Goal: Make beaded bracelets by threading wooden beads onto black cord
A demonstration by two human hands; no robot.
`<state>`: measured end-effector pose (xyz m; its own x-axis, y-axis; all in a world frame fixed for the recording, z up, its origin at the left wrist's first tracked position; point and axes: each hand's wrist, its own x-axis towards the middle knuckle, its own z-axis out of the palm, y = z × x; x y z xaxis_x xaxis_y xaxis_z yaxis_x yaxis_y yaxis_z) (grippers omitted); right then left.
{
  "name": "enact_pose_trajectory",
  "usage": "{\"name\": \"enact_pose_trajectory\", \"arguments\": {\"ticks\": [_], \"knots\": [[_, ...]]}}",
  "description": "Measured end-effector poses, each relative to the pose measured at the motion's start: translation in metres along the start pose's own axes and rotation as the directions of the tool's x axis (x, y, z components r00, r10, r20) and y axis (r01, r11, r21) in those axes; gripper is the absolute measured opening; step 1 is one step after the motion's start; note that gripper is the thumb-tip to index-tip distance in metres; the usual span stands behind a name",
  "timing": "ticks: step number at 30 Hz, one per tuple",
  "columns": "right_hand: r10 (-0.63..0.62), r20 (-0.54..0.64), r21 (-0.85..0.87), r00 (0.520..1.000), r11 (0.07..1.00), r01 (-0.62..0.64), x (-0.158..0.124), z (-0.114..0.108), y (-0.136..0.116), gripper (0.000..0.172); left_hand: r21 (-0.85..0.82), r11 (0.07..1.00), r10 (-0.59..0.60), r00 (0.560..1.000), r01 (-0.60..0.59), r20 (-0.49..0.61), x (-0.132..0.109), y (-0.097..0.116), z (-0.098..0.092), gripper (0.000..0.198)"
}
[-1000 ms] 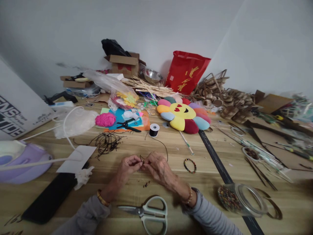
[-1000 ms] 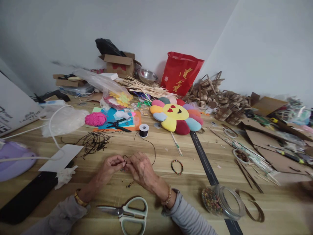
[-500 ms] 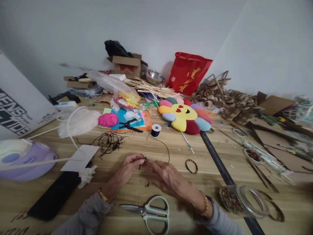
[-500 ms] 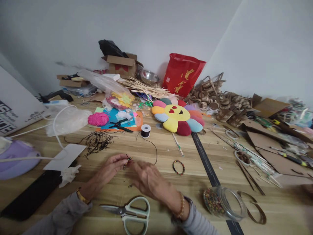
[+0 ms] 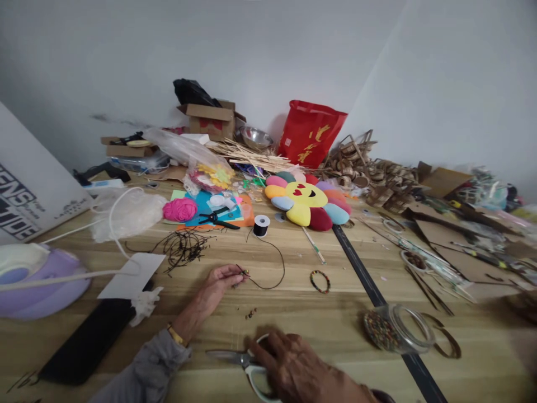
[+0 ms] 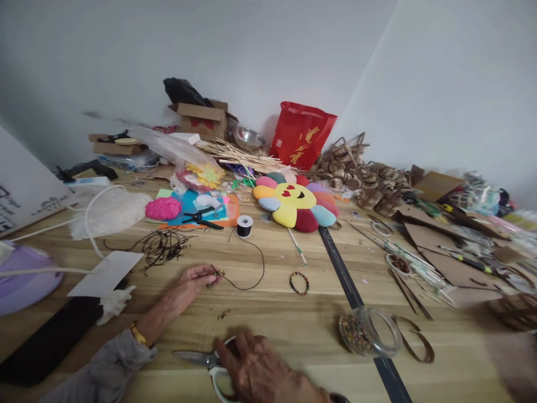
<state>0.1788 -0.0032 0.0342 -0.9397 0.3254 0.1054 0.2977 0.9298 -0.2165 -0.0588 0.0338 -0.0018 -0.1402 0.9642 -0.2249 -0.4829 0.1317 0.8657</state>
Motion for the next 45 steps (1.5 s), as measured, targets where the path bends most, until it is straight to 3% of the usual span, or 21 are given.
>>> {"name": "enact_pose_trajectory", "arguments": {"ticks": [2,4,6,9,10,12,15,18,21,26,32,39,45], "knots": [[0.023,0.123,0.187,0.992,0.981,-0.046,0.000,-0.017,0.008,0.051,-0.047,0.999,-0.006,1.000,0.007,0.025,-0.002,0.002,0.000,0.022],[0.023,0.210,0.452,0.977,0.884,-0.118,-0.001,-0.032,0.020,0.056,-0.101,0.995,-0.011,0.999,0.016,0.048,-0.002,0.003,0.000,0.023],[0.075,0.238,0.688,0.968,0.691,-0.223,-0.001,-0.042,0.033,0.051,-0.153,0.988,-0.024,0.998,0.033,0.063,0.000,0.002,-0.002,0.024],[0.092,0.234,0.898,0.968,0.360,-0.251,0.003,-0.043,0.052,0.064,-0.214,0.975,-0.037,0.996,0.052,0.076,0.002,-0.001,-0.003,0.023],[0.091,0.225,0.924,0.970,0.296,-0.242,0.006,-0.041,0.056,0.068,-0.226,0.973,-0.036,0.996,0.054,0.081,0.003,-0.002,-0.003,0.022],[0.118,0.184,0.943,0.976,0.260,-0.210,0.014,-0.035,0.063,0.074,-0.233,0.971,-0.031,0.995,0.053,0.096,0.004,-0.003,-0.003,0.020],[0.271,0.103,0.910,0.957,0.363,-0.201,0.027,-0.024,0.066,0.068,-0.232,0.971,-0.027,0.994,0.051,0.106,0.004,-0.003,-0.004,0.016],[0.432,-0.097,0.762,0.897,0.612,-0.212,0.038,-0.012,0.069,0.049,-0.245,0.968,-0.043,0.996,0.060,0.075,0.004,-0.003,-0.005,0.016],[0.403,-0.262,0.586,0.877,0.788,-0.187,0.041,-0.001,0.072,0.038,-0.266,0.960,-0.073,0.996,0.084,0.052,0.005,-0.005,-0.006,0.018],[0.308,-0.363,0.352,0.879,0.919,-0.176,0.039,0.010,0.075,0.044,-0.301,0.947,-0.101,0.993,0.113,0.058,0.006,-0.009,-0.006,0.018],[0.278,-0.391,0.165,0.878,0.959,-0.230,0.042,0.021,0.074,0.047,-0.304,0.944,-0.114,0.991,0.128,0.064,0.004,-0.012,-0.003,0.015],[0.345,-0.383,0.148,0.857,0.939,-0.312,0.042,0.027,0.078,0.046,-0.327,0.935,-0.124,0.990,0.137,0.061,0.003,-0.013,-0.002,0.015],[0.353,-0.315,0.184,0.881,0.933,-0.308,0.045,0.027,0.076,0.046,-0.303,0.948,-0.086,0.995,0.099,0.057,0.003,-0.017,-0.001,0.019]]}}
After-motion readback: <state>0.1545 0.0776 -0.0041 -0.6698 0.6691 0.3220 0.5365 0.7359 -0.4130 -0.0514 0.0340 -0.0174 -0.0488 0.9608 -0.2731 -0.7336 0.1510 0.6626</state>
